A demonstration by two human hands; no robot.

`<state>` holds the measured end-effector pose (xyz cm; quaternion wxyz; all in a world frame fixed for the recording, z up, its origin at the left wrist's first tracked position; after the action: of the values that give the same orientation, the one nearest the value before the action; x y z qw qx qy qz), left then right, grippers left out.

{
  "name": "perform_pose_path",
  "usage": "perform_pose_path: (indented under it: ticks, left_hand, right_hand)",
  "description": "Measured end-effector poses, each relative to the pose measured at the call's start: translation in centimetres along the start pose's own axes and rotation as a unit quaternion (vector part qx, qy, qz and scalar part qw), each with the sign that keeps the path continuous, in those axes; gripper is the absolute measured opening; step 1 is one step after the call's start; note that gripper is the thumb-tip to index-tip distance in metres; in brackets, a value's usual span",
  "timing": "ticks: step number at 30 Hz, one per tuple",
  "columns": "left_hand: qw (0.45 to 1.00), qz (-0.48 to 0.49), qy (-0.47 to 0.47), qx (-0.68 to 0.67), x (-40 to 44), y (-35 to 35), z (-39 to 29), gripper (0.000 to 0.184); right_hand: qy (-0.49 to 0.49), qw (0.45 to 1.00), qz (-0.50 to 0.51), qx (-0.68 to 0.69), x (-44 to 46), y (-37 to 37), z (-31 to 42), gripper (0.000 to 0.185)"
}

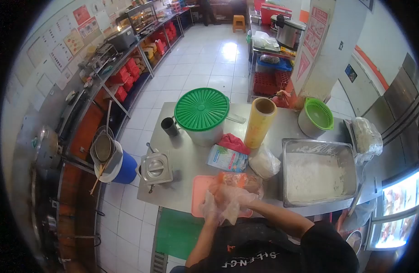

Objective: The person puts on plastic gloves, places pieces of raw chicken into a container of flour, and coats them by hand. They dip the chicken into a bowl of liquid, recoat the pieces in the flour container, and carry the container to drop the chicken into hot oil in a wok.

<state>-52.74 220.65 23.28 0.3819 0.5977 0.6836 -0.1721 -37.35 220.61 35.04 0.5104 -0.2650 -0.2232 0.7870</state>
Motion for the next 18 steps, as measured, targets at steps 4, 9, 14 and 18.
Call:
perform_pose_path:
  ticks: [4,9,14,18]
  left_hand:
    - [0.996,-0.058,-0.007,0.063,-0.1,-0.9,0.7,0.051]
    - [0.994,-0.018,-0.009,0.109,-1.7,-2.2,0.1,0.051]
    - [0.993,0.040,-0.058,0.095,-5.2,-2.2,1.7,0.049]
    - [0.983,0.132,-0.108,0.069,-9.4,0.8,0.6,0.047]
  right_hand:
    - [0.053,0.972,0.010,0.229,0.5,2.6,-1.2,0.039]
    - [-0.021,0.992,-0.104,0.067,-2.6,1.2,-2.0,0.036]
    - [0.151,0.934,-0.273,0.173,-8.8,-5.9,0.4,0.033]
    - [0.076,0.874,-0.436,0.199,-12.0,-8.0,0.2,0.026]
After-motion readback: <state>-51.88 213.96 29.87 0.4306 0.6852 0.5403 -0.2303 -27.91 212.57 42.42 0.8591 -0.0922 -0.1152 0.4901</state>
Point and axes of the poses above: each hand's wrist, its own x-axis towards the middle knuckle, its own y-axis out of the palm, z = x × y, the point moved 1 cm from there along x, towards the middle knuckle, and after that the axes turned 7 degrees about -y, right-handed, at the moved point
